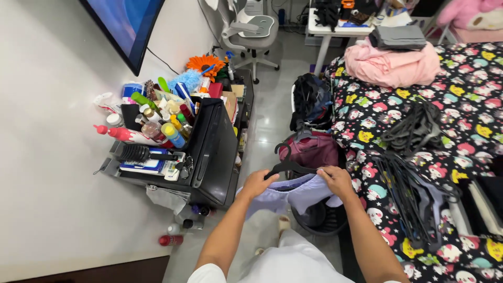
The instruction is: Picking up clothes from a laundry basket and hanging them on plastic hangers.
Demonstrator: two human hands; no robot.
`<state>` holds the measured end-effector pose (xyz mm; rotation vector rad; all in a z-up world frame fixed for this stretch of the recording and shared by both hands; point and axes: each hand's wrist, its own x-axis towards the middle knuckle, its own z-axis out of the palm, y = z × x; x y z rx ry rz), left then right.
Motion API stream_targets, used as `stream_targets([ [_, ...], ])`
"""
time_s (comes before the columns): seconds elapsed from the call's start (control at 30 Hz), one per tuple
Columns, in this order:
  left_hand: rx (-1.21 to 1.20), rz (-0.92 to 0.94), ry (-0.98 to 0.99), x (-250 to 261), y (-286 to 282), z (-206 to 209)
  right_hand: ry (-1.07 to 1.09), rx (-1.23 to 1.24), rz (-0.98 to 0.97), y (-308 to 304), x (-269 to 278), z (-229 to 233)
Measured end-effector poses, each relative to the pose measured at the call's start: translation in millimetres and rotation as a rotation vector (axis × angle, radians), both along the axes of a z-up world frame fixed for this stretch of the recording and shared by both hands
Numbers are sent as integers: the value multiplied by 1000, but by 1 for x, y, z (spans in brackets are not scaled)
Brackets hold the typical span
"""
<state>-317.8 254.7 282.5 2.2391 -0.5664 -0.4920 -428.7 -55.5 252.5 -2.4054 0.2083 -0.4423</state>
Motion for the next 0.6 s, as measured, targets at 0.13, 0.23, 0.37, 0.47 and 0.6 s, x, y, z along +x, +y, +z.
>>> stream_targets([
  [0.13,-161,10,-175,-19,-12,-2,-18,-51,8,-4,-19,26],
  [0.23,-213,44,-289,-25,-22,-8,-11,-68,19,-15,-25,45],
  [0.37,-87,97,-333,-37,-51,33,32,-154,-15,-38,-40,57],
  [0.47,-98,99,-329,-37,-89,45,11,-261,-20,-69,-49,61],
  [0.6,-218,-31,-408,-29,-150,-2,-19,-229,-17,-95,-65,62],
])
